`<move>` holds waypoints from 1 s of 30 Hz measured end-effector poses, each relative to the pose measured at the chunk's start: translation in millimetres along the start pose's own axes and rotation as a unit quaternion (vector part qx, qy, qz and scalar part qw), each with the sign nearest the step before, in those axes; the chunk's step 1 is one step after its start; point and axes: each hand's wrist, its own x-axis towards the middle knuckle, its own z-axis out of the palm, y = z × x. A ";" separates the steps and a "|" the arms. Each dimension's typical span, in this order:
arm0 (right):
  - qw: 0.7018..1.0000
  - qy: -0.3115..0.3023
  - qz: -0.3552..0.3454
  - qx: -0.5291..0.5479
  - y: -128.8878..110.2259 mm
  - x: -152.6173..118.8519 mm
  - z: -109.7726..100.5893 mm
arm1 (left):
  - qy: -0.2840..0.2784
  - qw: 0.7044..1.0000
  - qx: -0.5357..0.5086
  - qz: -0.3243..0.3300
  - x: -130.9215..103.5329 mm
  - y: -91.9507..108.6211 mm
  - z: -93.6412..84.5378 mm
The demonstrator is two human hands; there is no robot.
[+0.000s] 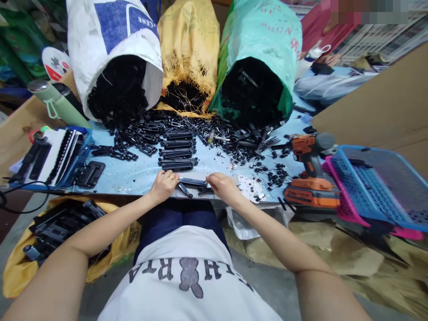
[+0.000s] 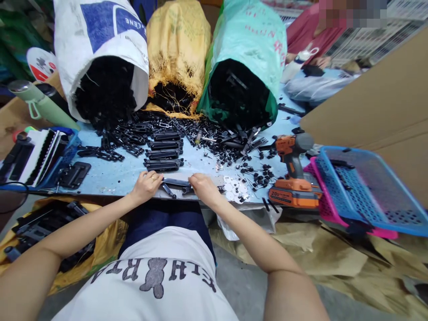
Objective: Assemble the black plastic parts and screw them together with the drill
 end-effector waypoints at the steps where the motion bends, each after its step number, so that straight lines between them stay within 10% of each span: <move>1: 1.000 0.009 -0.004 -0.005 1.0 -1.0 -0.1 | 0.007 1.000 0.004 -0.009 2.0 2.5 -1.4; 13: 0.991 0.063 -0.097 0.071 23.5 -21.8 35.1 | -0.109 0.987 -0.074 0.090 42.3 50.3 4.5; 19: 0.999 -0.023 -0.032 -0.011 42.3 -35.5 35.3 | -0.134 0.984 -0.094 0.066 42.3 49.4 14.3; 24: 0.993 -0.022 0.013 -0.112 37.7 -29.4 9.0 | -0.134 0.988 -0.065 0.041 42.1 35.2 2.4; 30: 0.959 -0.034 -0.196 0.202 -16.1 -30.6 -59.7 | -0.057 0.978 -0.194 0.056 5.0 55.0 -40.5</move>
